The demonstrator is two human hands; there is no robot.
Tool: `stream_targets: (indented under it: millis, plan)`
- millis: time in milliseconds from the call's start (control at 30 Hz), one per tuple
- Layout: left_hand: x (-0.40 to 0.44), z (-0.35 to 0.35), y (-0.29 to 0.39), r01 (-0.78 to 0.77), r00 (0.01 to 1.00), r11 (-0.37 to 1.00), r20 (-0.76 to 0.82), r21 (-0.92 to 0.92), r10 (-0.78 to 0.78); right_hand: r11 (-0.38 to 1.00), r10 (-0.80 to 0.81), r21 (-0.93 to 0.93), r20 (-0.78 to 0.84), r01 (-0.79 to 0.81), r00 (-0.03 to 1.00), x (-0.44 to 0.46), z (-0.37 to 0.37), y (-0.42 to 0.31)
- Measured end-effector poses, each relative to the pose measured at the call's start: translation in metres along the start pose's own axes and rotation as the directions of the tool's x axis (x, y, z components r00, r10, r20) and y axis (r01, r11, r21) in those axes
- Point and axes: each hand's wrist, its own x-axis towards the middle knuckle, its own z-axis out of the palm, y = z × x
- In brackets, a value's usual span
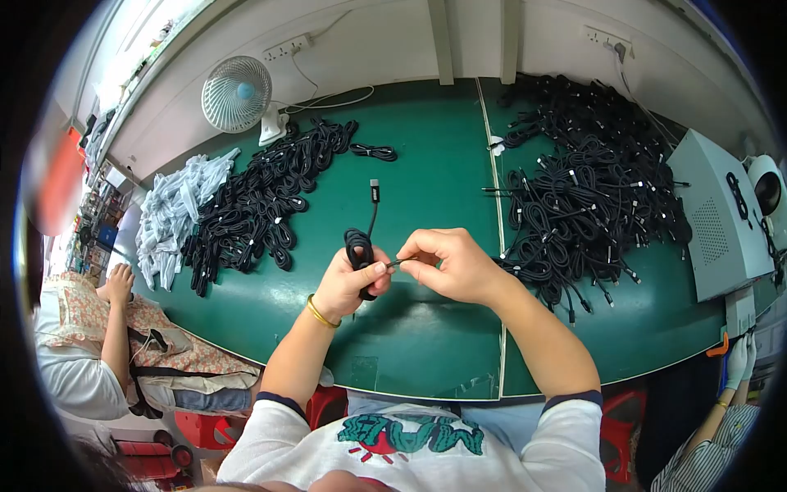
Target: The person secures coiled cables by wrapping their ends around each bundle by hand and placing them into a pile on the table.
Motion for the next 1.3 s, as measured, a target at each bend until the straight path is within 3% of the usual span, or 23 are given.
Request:
stream_targets:
  millis: [67,133,267,400,433,500,533,567,633,667,700,767,833,900,933,967,1000,1033,1100,1167,1200,1233,1300]
  plan:
    - [-0.001,0.0,-0.002,0.009,1.0,1.0,-0.001,-0.03,-0.009,0.986,0.108,0.113,0.105,-0.12,0.988,0.0,-0.001,-0.006]
    - [-0.004,-0.001,-0.007,0.0,1.0,1.0,-0.026,-0.023,-0.001,0.995,0.042,0.089,0.076,-0.048,0.996,-0.001,0.007,0.0]
    - [-0.006,-0.001,-0.007,-0.013,1.0,0.999,-0.025,-0.044,0.012,0.963,0.124,0.224,0.128,-0.15,0.984,-0.004,0.018,0.003]
    - [0.005,0.0,-0.001,0.012,0.996,0.992,-0.093,0.126,0.0,0.994,0.109,0.035,-0.071,-0.107,0.991,0.003,0.016,0.012]
    - [0.01,-0.005,-0.003,-0.044,0.998,0.979,-0.025,0.199,0.05,0.994,0.087,-0.051,-0.141,-0.095,0.986,0.005,0.009,0.012]
    - [0.019,-0.032,-0.02,-0.261,0.95,0.818,-0.017,0.512,0.313,0.974,0.104,-0.155,-0.347,-0.166,0.932,0.006,-0.014,-0.004]
    - [0.012,-0.042,-0.004,-0.118,0.94,0.591,-0.102,0.798,0.325,0.96,0.045,-0.223,-0.464,-0.166,0.885,0.005,-0.03,-0.004]
    - [0.009,-0.053,0.012,0.005,0.897,0.244,-0.112,0.97,0.428,0.914,-0.049,-0.362,-0.543,-0.181,0.838,0.004,-0.05,-0.004]
    - [0.003,-0.085,0.03,0.315,0.745,0.079,-0.297,0.946,0.598,0.694,-0.184,-0.629,-0.626,-0.351,0.758,-0.003,-0.087,-0.013]
    - [-0.001,-0.103,0.036,0.455,0.661,-0.014,-0.327,0.89,0.675,0.496,-0.269,-0.751,-0.609,-0.435,0.746,-0.008,-0.1,-0.016]
    - [-0.002,-0.119,0.041,0.645,0.592,-0.085,-0.427,0.759,0.684,0.376,-0.138,-0.708,-0.68,-0.598,0.72,-0.011,-0.104,-0.024]
    - [0.0,-0.147,0.037,0.788,0.557,-0.224,-0.51,0.574,0.655,0.115,-0.355,-0.802,-0.584,-0.586,0.73,-0.013,-0.114,-0.016]
    - [-0.001,-0.165,0.033,0.807,0.562,-0.266,-0.545,0.528,0.623,0.178,-0.359,-0.827,-0.56,-0.534,0.747,-0.01,-0.104,-0.019]
    - [0.003,-0.164,0.036,0.735,0.64,-0.278,-0.498,0.619,0.585,0.247,-0.402,-0.866,-0.499,-0.434,0.768,-0.003,-0.086,-0.027]
    - [0.003,-0.157,0.033,0.665,0.65,-0.144,-0.472,0.733,0.596,0.277,-0.407,-0.885,-0.462,-0.376,0.788,0.0,-0.074,-0.032]
    - [0.004,-0.15,0.026,0.459,0.662,0.029,-0.364,0.888,0.655,0.337,-0.404,-0.896,-0.414,-0.288,0.816,0.001,-0.064,-0.032]
    - [0.007,-0.141,0.017,0.208,0.752,0.326,-0.364,0.922,0.55,0.443,-0.388,-0.878,-0.368,-0.179,0.845,0.003,-0.052,-0.03]
    - [0.008,-0.114,0.016,0.068,0.878,0.668,-0.362,0.741,0.312,0.529,-0.354,-0.843,-0.323,-0.097,0.877,0.004,-0.04,-0.031]
    - [0.0,-0.053,0.02,0.024,0.979,0.964,-0.201,0.264,0.031,0.715,-0.269,-0.699,-0.256,0.015,0.929,0.004,-0.021,-0.024]
    - [-0.002,-0.022,0.011,0.032,0.997,0.998,-0.066,0.052,-0.029,0.868,-0.177,-0.495,-0.227,0.043,0.958,0.003,-0.011,-0.016]
    - [-0.002,-0.008,0.012,0.054,0.998,0.998,-0.012,0.01,-0.054,0.951,-0.034,-0.306,-0.214,-0.034,0.976,0.003,-0.011,-0.017]
    - [-0.002,0.003,0.012,0.076,0.996,0.997,0.038,-0.032,-0.075,0.987,0.101,-0.105,-0.171,-0.12,0.98,0.003,-0.012,-0.018]
    - [0.004,0.016,0.008,0.061,0.994,0.997,0.097,-0.043,-0.056,0.975,0.187,0.138,-0.101,-0.172,0.977,0.0,-0.013,-0.007]
